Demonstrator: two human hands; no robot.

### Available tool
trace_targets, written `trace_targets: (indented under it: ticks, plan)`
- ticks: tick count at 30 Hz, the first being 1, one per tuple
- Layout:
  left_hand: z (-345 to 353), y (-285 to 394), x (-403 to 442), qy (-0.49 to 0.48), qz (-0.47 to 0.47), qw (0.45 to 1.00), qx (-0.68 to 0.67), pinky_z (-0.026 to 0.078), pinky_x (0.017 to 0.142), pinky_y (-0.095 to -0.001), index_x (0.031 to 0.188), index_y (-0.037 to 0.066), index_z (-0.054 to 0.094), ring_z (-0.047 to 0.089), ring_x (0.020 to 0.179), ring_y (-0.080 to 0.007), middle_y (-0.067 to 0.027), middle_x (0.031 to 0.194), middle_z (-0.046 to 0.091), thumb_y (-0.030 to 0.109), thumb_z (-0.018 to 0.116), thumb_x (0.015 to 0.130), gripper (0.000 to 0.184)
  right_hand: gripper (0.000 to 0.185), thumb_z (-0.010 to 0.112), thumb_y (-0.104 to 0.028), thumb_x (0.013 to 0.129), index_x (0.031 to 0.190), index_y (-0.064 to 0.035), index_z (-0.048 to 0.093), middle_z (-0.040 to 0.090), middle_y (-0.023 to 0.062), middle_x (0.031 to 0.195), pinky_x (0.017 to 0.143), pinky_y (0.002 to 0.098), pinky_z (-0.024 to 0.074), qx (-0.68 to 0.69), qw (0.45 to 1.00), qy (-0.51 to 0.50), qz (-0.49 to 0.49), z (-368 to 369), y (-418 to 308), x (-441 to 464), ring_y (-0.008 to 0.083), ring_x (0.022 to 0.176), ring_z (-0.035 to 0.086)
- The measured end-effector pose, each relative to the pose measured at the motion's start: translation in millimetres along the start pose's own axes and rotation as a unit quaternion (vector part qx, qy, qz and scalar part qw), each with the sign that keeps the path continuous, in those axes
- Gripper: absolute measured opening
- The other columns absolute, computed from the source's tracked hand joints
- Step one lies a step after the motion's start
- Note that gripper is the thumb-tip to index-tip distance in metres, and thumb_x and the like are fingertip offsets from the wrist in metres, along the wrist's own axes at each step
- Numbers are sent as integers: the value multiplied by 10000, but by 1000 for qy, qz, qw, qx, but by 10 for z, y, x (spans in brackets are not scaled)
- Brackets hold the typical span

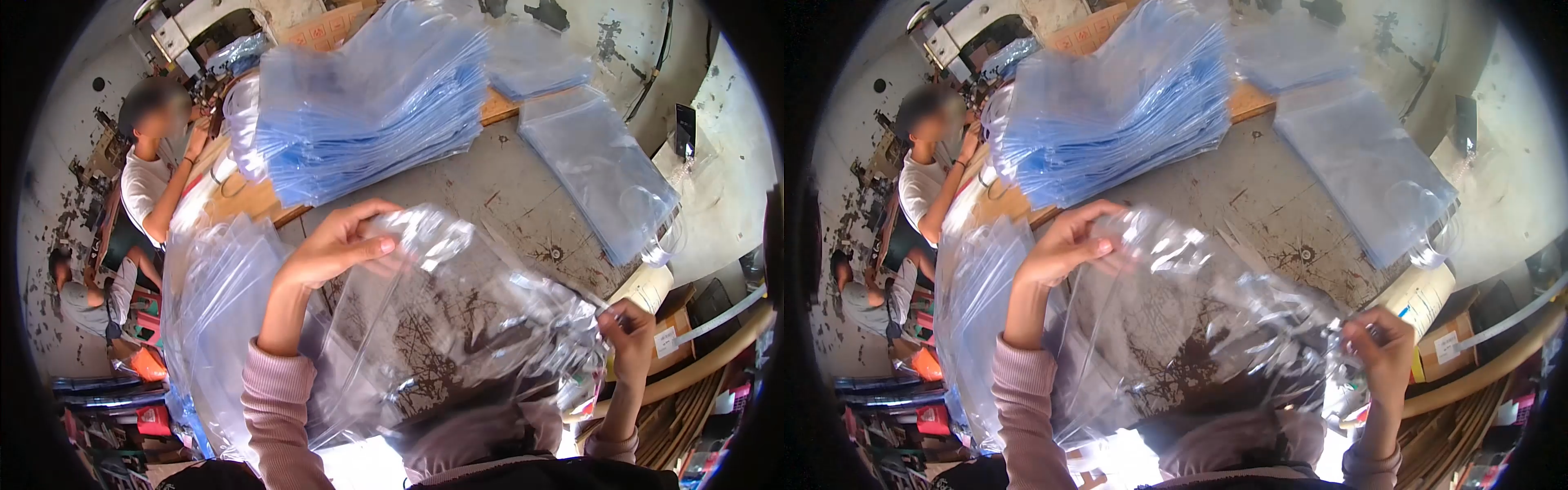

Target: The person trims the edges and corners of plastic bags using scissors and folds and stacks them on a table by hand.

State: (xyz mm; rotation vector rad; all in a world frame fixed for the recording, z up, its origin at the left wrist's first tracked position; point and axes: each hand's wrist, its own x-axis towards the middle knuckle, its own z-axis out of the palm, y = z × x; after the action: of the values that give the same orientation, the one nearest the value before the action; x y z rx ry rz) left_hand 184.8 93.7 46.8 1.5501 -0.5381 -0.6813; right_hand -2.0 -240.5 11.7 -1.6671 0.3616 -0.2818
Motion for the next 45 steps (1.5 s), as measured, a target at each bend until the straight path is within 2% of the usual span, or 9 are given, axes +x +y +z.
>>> trace_targets:
  ticks: [7, 9, 12, 18, 23, 27, 31, 35, 45]
  plan:
    - [130, -226, 110, -48, -108, 992, 32, 529, 668, -285, 1158, 5, 477, 661, 834, -243, -184, 969, 646, 206, 555, 893, 342, 119, 630, -83, 822, 862, 15, 576, 574, 23, 697, 592, 200, 425, -111, 990, 61, -66, -89, 235, 125, 85, 646, 544]
    - [200, -218, 115, -17, -86, 996, 31, 526, 648, -279, 1132, 7, 489, 663, 820, -230, -182, 964, 650, 210, 548, 897, 316, 244, 592, -103, 854, 1047, 19, 507, 558, 70, 912, 740, 256, 437, -191, 949, 182, -171, -61, 324, 78, 122, 847, 533]
    - [240, -182, 136, 18, -108, 993, 48, 511, 605, -256, 1092, 9, 501, 667, 787, -206, -159, 938, 659, 219, 535, 904, 284, 388, 554, -127, 878, 1206, 8, 396, 472, 105, 1108, 864, 319, 402, -191, 934, 261, -152, -139, 655, -146, 164, 1019, 467]
    - [294, -279, 179, 46, -107, 993, 24, 506, 593, -240, 1089, 9, 502, 668, 778, -202, -150, 931, 661, 242, 533, 906, 297, 413, 540, -207, 880, 1241, -62, 400, 470, 86, 1108, 800, 319, 387, 184, 947, 194, 178, 61, 1019, -716, 160, 929, 462]
    - [288, -246, 169, 86, -117, 989, 27, 511, 590, -248, 1094, -3, 489, 664, 798, -202, -151, 932, 656, 180, 517, 918, 255, 545, 571, -155, 818, 1311, -116, 343, 532, 73, 1045, 658, 384, 508, 291, 949, 54, 108, 15, 1065, -693, 206, 920, 555]
    - [267, -236, 174, 77, -110, 990, 39, 513, 597, -246, 1096, -11, 477, 664, 813, -207, -153, 931, 656, 184, 519, 918, 268, 546, 552, -109, 841, 1303, 50, 308, 505, 89, 1153, 752, 220, 439, 179, 982, 54, -39, -131, 617, -414, 117, 950, 520]
    - [329, -208, 149, 51, -85, 995, 32, 532, 646, -270, 1171, -13, 428, 661, 839, -222, -161, 947, 649, 201, 505, 924, 336, 545, 467, -84, 904, 1350, -8, 163, 591, 152, 716, 411, 222, 455, 102, 963, 167, -187, -217, 379, -71, 189, 399, 572]
    - [381, -197, 126, 45, -34, 997, 44, 538, 712, -295, 1239, 4, 386, 650, 879, -231, -169, 986, 636, 209, 489, 930, 385, 482, 509, -111, 896, 1325, -15, 311, 546, 105, 1093, 499, 98, 362, 136, 884, 355, -271, -589, -216, 537, 11, 667, 496]
    - [313, -150, 110, 44, -42, 995, 75, 525, 725, -287, 1195, 7, 448, 652, 858, -205, -156, 976, 642, 191, 481, 931, 324, 483, 503, -120, 875, 1301, -14, 301, 597, 154, 1033, 567, 262, 518, 4, 983, 181, -43, -1456, 275, 1950, 210, 788, 637]
